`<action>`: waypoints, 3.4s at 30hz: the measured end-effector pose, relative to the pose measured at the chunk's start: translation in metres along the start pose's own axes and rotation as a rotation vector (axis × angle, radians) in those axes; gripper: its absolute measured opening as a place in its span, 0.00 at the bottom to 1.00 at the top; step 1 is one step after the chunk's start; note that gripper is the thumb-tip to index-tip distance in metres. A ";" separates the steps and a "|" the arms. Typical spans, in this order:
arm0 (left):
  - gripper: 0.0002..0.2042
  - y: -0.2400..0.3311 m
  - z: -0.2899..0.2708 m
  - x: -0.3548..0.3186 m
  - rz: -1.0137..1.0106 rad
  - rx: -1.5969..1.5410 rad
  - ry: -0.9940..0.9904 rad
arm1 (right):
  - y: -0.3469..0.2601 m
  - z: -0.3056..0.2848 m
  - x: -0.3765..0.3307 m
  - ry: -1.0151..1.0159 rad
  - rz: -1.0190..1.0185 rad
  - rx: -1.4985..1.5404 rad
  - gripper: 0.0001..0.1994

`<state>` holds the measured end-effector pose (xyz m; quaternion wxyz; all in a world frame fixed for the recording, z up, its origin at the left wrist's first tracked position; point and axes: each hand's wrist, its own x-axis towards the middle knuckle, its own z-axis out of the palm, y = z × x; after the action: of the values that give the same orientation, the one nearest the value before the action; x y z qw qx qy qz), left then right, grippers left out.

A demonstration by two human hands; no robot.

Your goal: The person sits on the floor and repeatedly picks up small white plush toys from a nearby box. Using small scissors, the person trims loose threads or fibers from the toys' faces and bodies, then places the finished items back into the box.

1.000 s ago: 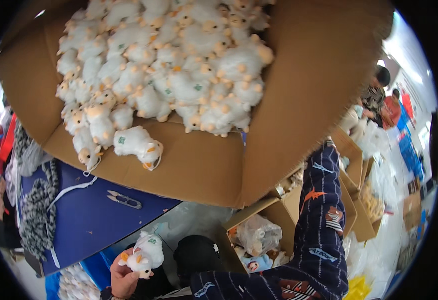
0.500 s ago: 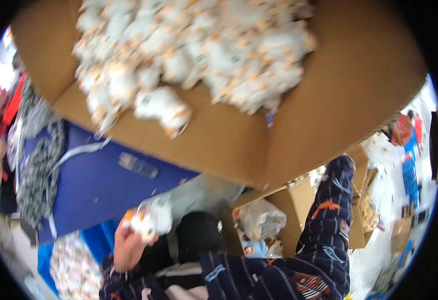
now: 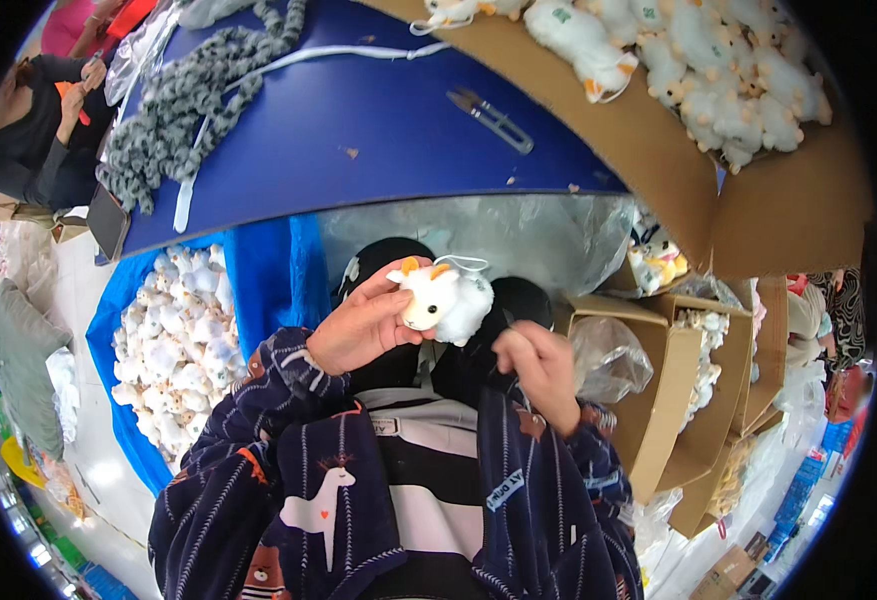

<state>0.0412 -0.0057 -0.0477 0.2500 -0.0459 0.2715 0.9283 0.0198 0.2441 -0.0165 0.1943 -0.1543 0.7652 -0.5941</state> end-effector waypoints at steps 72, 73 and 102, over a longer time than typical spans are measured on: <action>0.13 -0.045 -0.054 -0.043 0.156 0.653 0.235 | 0.054 0.095 0.022 -0.216 -0.014 -0.121 0.08; 0.13 -0.047 -0.055 -0.043 0.163 0.665 0.236 | 0.055 0.096 0.021 -0.216 -0.007 -0.117 0.08; 0.14 -0.048 -0.058 -0.040 0.125 0.569 0.224 | 0.044 0.102 0.011 -0.136 0.159 -0.097 0.10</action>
<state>0.0962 -0.0191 -0.1107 0.1636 -0.0592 0.5487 0.8177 0.0586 0.1632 -0.0832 0.2845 -0.1421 0.7881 -0.5271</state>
